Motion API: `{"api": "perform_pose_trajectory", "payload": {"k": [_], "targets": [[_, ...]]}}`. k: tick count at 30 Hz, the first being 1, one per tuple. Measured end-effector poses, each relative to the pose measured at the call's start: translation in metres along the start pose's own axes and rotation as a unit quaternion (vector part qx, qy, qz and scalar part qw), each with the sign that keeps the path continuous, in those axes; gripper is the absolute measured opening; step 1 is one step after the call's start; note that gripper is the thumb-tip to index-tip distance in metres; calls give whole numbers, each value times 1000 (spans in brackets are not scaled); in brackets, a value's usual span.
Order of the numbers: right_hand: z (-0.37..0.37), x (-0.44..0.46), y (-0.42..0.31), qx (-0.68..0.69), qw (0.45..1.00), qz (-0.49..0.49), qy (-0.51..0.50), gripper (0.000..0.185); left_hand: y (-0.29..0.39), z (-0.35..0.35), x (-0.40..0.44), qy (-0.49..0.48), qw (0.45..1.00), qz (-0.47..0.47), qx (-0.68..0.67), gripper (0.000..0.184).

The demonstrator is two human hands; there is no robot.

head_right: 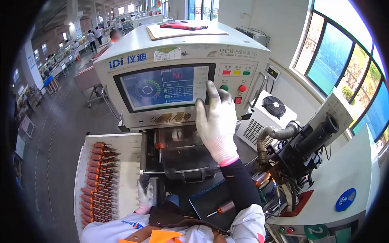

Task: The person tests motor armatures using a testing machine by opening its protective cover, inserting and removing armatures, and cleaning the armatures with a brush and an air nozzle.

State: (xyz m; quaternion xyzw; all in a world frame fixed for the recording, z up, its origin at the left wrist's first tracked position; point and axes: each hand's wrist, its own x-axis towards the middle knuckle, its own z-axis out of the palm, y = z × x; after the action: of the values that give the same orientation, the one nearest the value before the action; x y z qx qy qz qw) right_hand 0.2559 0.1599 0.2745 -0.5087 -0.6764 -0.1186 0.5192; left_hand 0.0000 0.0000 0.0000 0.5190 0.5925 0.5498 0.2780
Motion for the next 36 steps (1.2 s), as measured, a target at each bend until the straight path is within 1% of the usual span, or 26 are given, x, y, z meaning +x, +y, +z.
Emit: {"api": "perform_pose_trajectory", "payload": {"k": [2, 3, 4, 7, 12, 16, 19, 20, 23, 28, 31, 36], "targets": [[8, 5, 4, -16, 999, -19, 23, 48, -14, 1, 2, -1, 1000, -11, -20, 45], [2, 12, 0, -32, 999, -31, 10, 45, -5, 3, -13, -2, 998, -40, -39, 44], [5, 13, 0, -30, 999, -30, 12, 45, -7, 2, -9, -2, 999, -39, -37, 44], [14, 17, 0, -30, 999, -15, 3, 42, -5, -2, 3, 13, 993, -99, -59, 48], [15, 16, 0, -23, 1000, 6, 5, 40, -4, 1, 5, 21, 995, -62, -73, 47], [15, 14, 0, -17, 1000, 1, 12, 39, 4, 4, 2, 13, 997, -43, -58, 47], [13, 15, 2, 5, 1000, -7, 28, 40, 7, 5, 3, 18, 999, -28, -21, 48], [13, 16, 3, 4, 1000, -7, 29, 40, 9, 5, 5, 17, 999, -26, -22, 48], [12, 14, 5, 15, 999, -2, 44, 43, 16, 3, 4, 0, 997, -68, -23, 49], [9, 13, 3, 10, 1000, -2, 28, 43, 32, 9, 4, -3, 997, -61, -44, 49], [10, 15, 1, 10, 1000, -2, 25, 42, 28, 11, 4, 2, 999, -37, -13, 48], [14, 21, -3, -14, 1000, 10, 9, 40, 32, 10, 2, -4, 998, -59, -16, 49]]}}
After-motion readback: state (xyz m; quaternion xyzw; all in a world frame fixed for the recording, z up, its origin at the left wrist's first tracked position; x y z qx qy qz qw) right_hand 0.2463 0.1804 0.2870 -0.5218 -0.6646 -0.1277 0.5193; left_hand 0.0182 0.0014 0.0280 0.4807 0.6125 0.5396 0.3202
